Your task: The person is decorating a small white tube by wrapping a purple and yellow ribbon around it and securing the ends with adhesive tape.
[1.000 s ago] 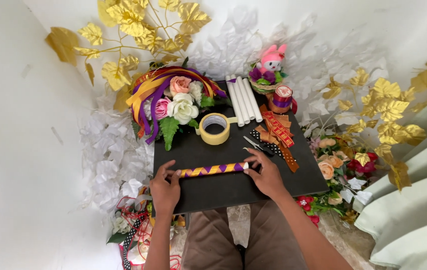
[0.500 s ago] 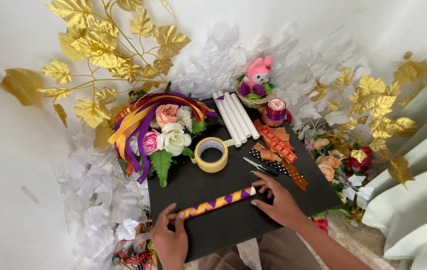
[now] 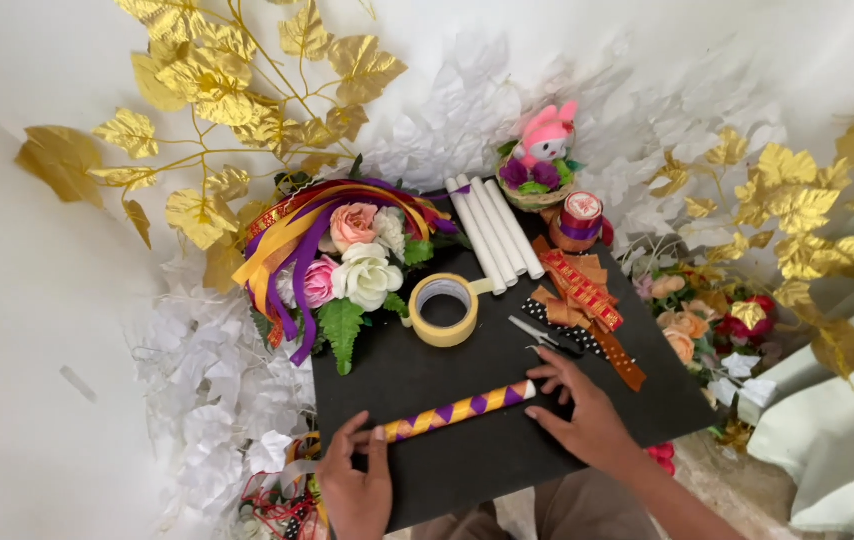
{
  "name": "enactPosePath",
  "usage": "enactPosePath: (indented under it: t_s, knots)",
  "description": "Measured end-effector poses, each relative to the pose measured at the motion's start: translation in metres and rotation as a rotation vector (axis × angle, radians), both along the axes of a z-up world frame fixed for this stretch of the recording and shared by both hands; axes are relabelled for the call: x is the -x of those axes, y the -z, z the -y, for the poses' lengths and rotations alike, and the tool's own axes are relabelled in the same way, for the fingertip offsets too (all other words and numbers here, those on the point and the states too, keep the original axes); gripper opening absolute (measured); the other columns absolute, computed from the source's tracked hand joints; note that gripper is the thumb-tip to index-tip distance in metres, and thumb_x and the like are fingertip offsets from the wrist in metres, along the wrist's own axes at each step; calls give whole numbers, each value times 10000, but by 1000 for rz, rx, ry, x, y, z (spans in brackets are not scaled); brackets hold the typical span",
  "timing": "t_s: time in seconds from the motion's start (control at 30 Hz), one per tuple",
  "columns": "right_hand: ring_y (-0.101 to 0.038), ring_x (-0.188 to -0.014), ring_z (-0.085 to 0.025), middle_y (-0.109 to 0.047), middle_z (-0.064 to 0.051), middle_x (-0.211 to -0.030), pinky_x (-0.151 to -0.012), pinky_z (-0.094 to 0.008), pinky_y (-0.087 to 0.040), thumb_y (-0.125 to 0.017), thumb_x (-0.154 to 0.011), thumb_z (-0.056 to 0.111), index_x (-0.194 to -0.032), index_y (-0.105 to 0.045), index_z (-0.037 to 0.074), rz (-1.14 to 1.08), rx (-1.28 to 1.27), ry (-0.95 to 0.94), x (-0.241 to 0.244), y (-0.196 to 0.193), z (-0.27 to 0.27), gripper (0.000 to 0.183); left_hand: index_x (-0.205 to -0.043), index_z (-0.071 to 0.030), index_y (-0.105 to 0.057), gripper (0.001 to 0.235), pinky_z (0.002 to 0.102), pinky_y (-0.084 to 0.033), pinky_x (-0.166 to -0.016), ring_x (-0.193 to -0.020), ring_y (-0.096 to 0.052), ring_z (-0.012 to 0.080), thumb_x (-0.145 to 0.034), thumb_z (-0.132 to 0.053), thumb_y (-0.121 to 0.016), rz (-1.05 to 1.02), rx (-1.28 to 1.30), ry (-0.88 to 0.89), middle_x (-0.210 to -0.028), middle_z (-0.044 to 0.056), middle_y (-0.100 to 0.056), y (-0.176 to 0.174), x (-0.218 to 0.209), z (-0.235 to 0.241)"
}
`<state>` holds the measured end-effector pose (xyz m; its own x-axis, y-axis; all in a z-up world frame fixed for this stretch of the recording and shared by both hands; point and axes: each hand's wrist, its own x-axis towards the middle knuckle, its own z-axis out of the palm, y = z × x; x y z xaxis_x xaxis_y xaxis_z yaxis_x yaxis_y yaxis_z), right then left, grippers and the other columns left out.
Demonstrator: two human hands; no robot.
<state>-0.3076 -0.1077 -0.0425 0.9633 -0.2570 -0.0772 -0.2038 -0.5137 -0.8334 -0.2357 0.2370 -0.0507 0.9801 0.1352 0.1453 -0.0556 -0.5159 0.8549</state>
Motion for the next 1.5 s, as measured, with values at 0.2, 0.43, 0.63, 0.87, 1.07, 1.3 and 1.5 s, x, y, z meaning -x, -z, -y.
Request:
enactPosePath:
  t_s: [0.2, 0.43, 0.63, 0.87, 1.07, 1.3, 1.5]
  knots:
    - [-748, -1149, -150, -776, 48, -1471, -945, -355, -574, -844, -978, 273, -1779, -334, 264, -45, -77, -3, -2, -12, -1, 949, -1383, -150, -816, 413, 268, -582, -882, -788, -740, 90, -993, -286, -801, 72, 82, -48, -917, -15, -872, 34, -5, -6]
    - [-709, -1277, -155, -684, 54, -1555, -1024, -381, -588, -805, -1023, 317, -1809, -241, 260, -165, -170, -59, 0, -34, 7, 969, -1389, -205, -840, 384, 231, -512, -845, -844, -700, 74, -1016, -296, -818, -13, 74, -174, -895, -34, -814, 32, 0, 3]
    - [-674, -1307, -182, -629, 22, -1579, -1075, -422, -585, -778, -1052, 297, -1811, -197, 242, -118, -166, -124, 5, -35, 12, 957, -1474, -134, -810, 429, 288, -483, -888, -969, -755, 167, -1073, -285, -795, -267, 21, -194, -967, 95, -838, 34, -9, 0]
    - [-714, -1221, -193, -671, 5, -1540, -999, -397, -591, -794, -1043, 306, -1813, -194, 249, -46, -182, -89, 3, -22, 11, 978, -1432, -166, -815, 385, 253, -490, -809, -796, -689, 97, -1066, -278, -773, -19, 53, -160, -872, 17, -806, 73, -14, -9]
    - [-743, -1196, -168, -730, 23, -1492, -1001, -358, -588, -799, -1034, 307, -1813, -218, 290, -83, -203, -39, 3, -15, 11, 972, -1442, -131, -791, 479, 263, -529, -770, -716, -694, 135, -983, -266, -798, 0, 105, -131, -849, 50, -839, 135, -35, -25]
    - [-775, -1136, -138, -787, 49, -1441, -972, -333, -614, -856, -992, 246, -1792, -302, 316, -132, -195, 59, -1, -4, 8, 976, -1493, -66, -748, 571, 315, -593, -779, -723, -686, 188, -944, -210, -810, -83, 239, -194, -912, 97, -814, 183, -46, -26]
    - [-770, -1073, -154, -804, 18, -1367, -918, -345, -616, -830, -984, 243, -1781, -343, 239, -15, -154, 81, 0, -2, 3, 934, -1370, -123, -820, 461, 335, -551, -971, -988, -774, 168, -924, -235, -853, 42, 177, -257, -1127, 61, -855, 17, 0, 8]
